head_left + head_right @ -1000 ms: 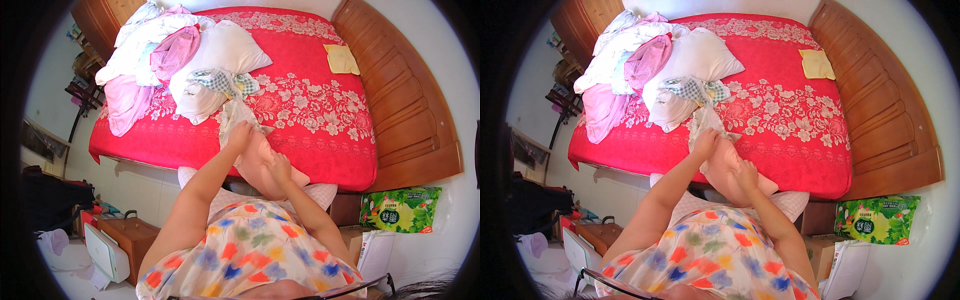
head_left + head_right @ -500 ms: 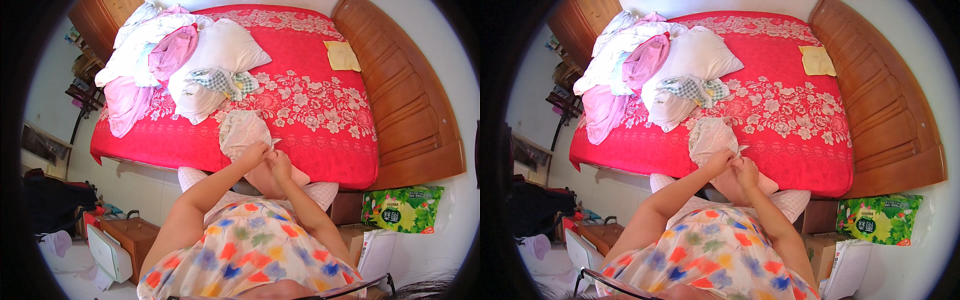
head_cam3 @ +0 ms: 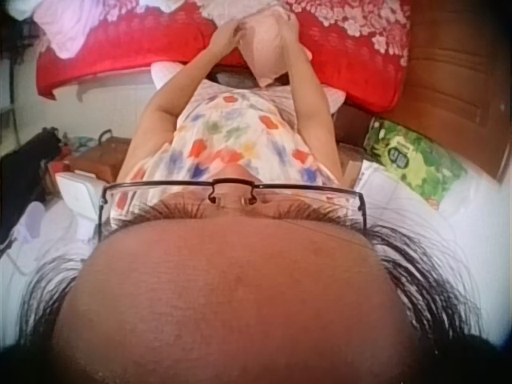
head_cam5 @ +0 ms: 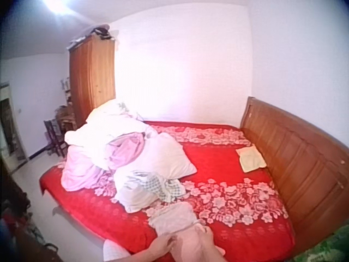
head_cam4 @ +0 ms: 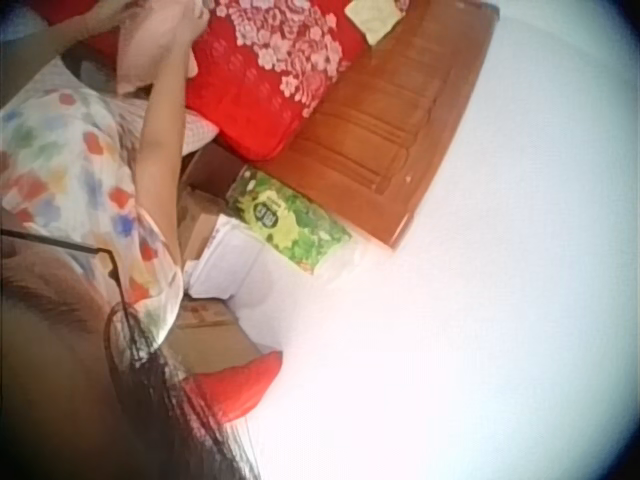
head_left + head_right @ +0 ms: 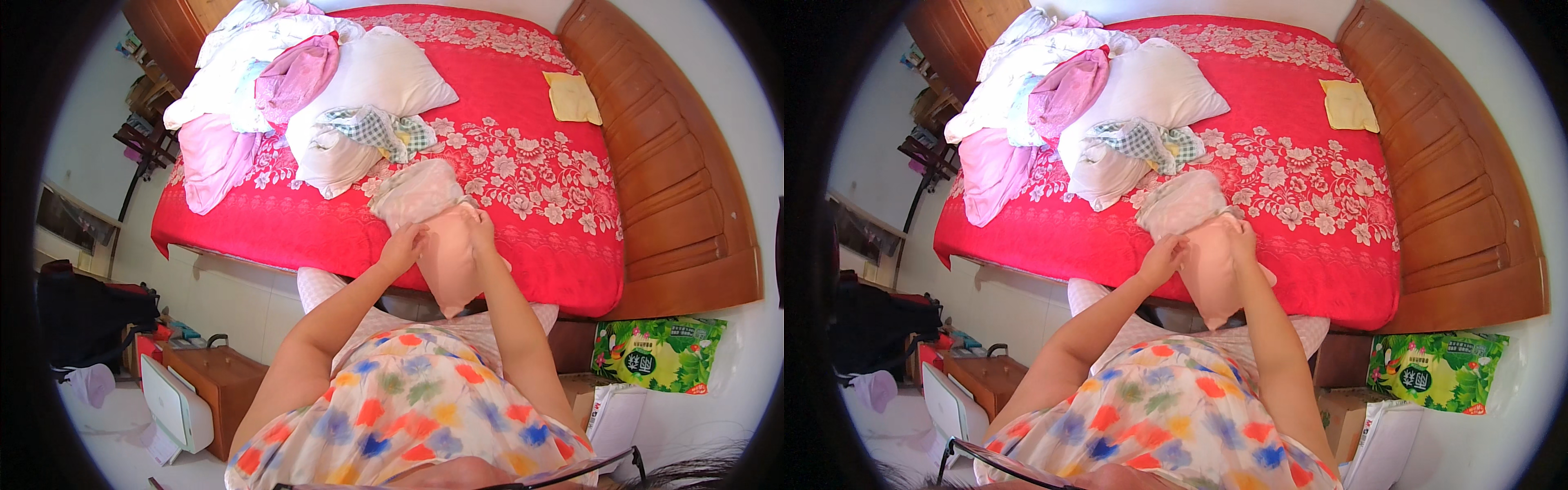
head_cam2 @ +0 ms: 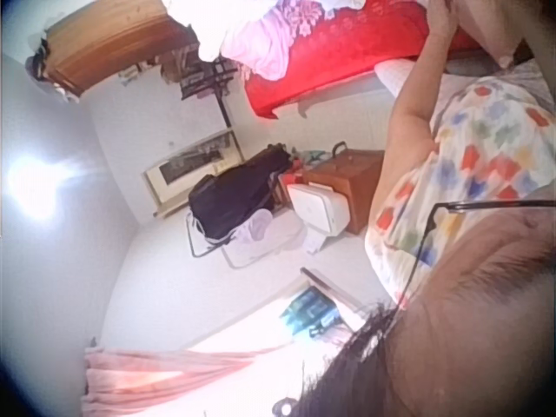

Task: The person folds clothes on a bed by hand. They place a white cloth inside a yellow top and fold it, then place a checkered cloth inside a pink garment and fold it, setting them aside on the bed.

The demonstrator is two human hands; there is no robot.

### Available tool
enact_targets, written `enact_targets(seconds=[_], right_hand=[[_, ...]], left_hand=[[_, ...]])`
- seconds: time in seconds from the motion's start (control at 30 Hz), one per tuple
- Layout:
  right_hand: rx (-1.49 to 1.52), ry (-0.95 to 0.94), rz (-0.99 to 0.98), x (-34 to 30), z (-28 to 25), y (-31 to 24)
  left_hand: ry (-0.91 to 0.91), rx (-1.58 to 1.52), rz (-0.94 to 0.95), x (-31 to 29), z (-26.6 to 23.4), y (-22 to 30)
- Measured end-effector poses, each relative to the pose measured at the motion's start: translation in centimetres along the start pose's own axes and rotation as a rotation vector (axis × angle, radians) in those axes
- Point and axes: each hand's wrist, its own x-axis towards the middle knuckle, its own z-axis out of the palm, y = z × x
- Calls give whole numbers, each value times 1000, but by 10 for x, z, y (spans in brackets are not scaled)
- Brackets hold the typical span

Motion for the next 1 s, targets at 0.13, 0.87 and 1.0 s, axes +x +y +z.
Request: enact_targets(seconds=[0.13, 0.87, 1.0], right_hand=[[-444, 4, -125, 35, -47, 32], [-1536, -114, -517, -115, 3, 13], [-1443, -167, -590, -98, -4, 14]], left_hand=[[-107, 111, 93, -9, 12, -13], [-38, -56, -194, -26, 30, -71], [100, 65, -263, -27, 34, -97]])
